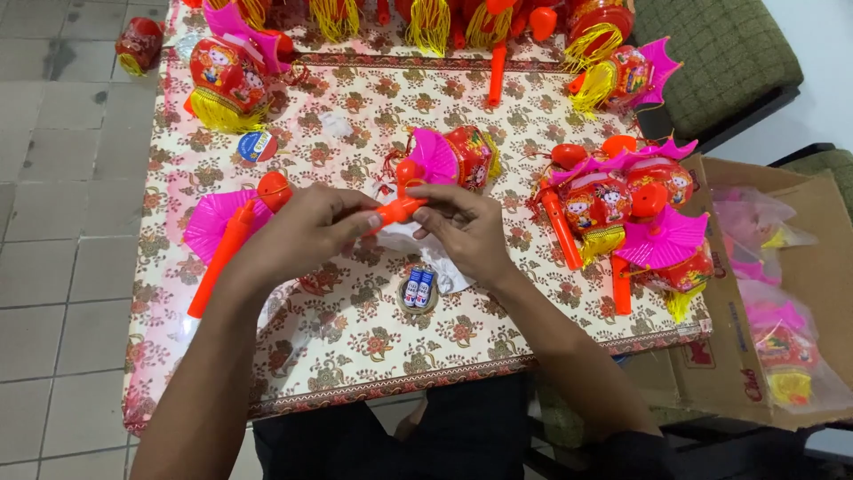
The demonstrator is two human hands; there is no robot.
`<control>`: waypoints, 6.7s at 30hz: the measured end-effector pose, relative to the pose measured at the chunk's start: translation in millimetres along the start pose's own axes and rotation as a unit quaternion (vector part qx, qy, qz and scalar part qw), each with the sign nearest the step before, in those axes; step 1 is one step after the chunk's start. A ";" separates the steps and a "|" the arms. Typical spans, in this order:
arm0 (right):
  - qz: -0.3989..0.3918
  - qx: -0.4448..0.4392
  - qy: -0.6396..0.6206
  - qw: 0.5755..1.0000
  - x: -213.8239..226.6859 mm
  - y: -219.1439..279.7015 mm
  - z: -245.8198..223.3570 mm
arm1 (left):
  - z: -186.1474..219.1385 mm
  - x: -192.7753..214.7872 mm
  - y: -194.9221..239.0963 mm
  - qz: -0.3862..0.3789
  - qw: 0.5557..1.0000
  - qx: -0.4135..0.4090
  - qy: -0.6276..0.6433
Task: The person wipes a toy lantern with a cloth, attaches an orange plastic handle to it, and inserts batteries into the handle to test the internal light.
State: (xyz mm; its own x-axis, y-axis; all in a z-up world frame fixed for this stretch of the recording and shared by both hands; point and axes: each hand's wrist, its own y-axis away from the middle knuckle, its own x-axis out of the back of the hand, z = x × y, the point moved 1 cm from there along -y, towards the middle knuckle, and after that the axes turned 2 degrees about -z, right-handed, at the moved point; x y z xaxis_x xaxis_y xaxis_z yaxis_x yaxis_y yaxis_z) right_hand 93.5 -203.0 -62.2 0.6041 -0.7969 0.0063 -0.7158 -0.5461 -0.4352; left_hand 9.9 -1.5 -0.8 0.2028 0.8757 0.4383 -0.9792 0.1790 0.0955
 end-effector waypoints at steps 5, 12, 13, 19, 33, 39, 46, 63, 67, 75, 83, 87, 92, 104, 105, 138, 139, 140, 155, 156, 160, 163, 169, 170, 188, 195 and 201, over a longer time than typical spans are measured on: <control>0.007 -0.009 0.026 1.000 -2.1 4.6 0.4 | -13.0 -1.2 -7.3 0.027 0.998 -0.024 -0.047; 0.011 0.036 0.108 0.993 6.7 2.9 3.4 | -5.5 -9.7 -7.4 0.096 0.990 -0.023 -0.105; 0.011 0.035 0.108 0.994 6.3 2.4 1.8 | -9.1 -12.0 -9.8 0.096 0.990 -0.022 -0.104; -0.003 0.052 0.108 0.993 2.7 0.3 2.9 | -6.0 -10.7 -6.6 0.039 0.999 0.019 0.005; -0.022 0.293 0.331 0.897 6.5 -2.3 15.6 | -5.9 -5.7 2.0 -0.016 0.990 0.042 -0.136; -0.068 0.257 0.315 0.911 7.1 -1.3 18.9 | 5.9 -3.6 6.7 -0.079 0.988 0.128 -0.028; -0.053 0.259 0.309 0.913 13.7 -0.4 31.5 | 9.1 1.6 3.8 -0.085 0.982 0.074 -0.150; -0.057 0.294 0.348 0.889 10.8 1.9 24.6 | -11.9 6.1 3.6 -0.095 0.979 0.090 -0.155; -0.050 0.296 0.341 0.891 13.0 -1.4 20.9 | -18.6 10.1 4.6 -0.081 0.990 0.069 -0.088; -0.031 0.310 0.333 0.890 1.8 2.4 20.2 | -8.1 19.7 9.7 -0.086 0.994 0.038 -0.062; -0.050 0.383 0.378 0.841 0.5 -30.6 5.9 | -20.7 28.2 11.0 -0.013 0.996 -0.003 0.094; -0.088 0.378 0.380 0.840 -0.5 -41.0 -2.4 | -19.6 31.7 11.7 0.045 0.998 -0.039 0.033; -0.072 0.358 0.371 0.854 -2.4 -35.3 17.3 | -35.0 30.8 3.7 0.069 0.995 -0.017 -0.068; 0.010 0.383 0.405 0.831 -5.9 -15.6 20.2 | -30.1 21.8 -1.0 0.037 0.992 0.050 -0.109; 0.008 0.376 0.401 0.836 -5.6 -13.0 21.1 | -13.6 20.3 5.1 0.031 0.989 0.070 -0.127; 0.017 0.331 0.413 0.848 2.2 -15.3 32.2 | -9.0 7.7 3.8 0.074 0.984 0.055 -0.152; 0.018 0.331 0.414 0.848 2.9 -14.8 32.0 | -4.7 7.1 5.0 0.074 0.984 0.054 -0.153; 0.016 0.332 0.413 0.848 3.3 -14.2 31.5 | -0.5 6.3 6.3 0.060 0.988 0.057 -0.131; 0.014 0.295 0.480 0.826 3.8 -14.4 39.0 | -29.2 -8.5 -8.9 0.134 0.949 -0.018 -0.285; 0.012 0.294 0.496 0.817 3.7 -15.2 38.1 | -30.9 -10.6 -9.7 0.163 0.933 -0.029 -0.320; 0.041 0.284 0.481 0.829 4.1 -20.8 22.9 | -33.3 -14.3 -11.7 0.158 0.947 -0.035 -0.279; 0.059 0.253 0.505 0.823 19.0 -25.9 24.3 | -25.4 -14.5 -13.6 0.159 0.951 -0.015 -0.263; -0.018 0.051 0.564 0.824 50.2 -43.0 2.0 | -22.0 -10.0 -13.7 0.255 0.963 -0.036 -0.075; -0.078 -0.008 0.603 0.794 51.6 -46.0 -1.7 | -20.6 -9.6 -14.1 0.253 0.965 -0.025 -0.065; -0.086 0.013 0.608 0.789 67.5 -48.7 11.4 | -19.3 -14.3 -18.7 0.279 0.952 0.008 0.127; -0.010 -0.078 0.143 0.987 53.8 -33.8 25.3 | -27.8 -21.7 -20.6 0.236 0.945 -0.047 0.220; -0.030 -0.112 0.048 0.992 63.9 -31.9 71.6 | -39.3 -27.3 -29.7 0.232 0.934 -0.057 0.266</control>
State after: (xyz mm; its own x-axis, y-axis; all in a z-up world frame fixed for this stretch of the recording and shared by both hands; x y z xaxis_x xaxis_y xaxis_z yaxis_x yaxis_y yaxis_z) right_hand 180.1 -218.0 -112.4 0.6204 -0.7756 0.1160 -0.7452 -0.6291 -0.2212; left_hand 33.2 -13.1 -50.7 -0.2462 0.9641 -0.0999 -0.9611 -0.2561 -0.1030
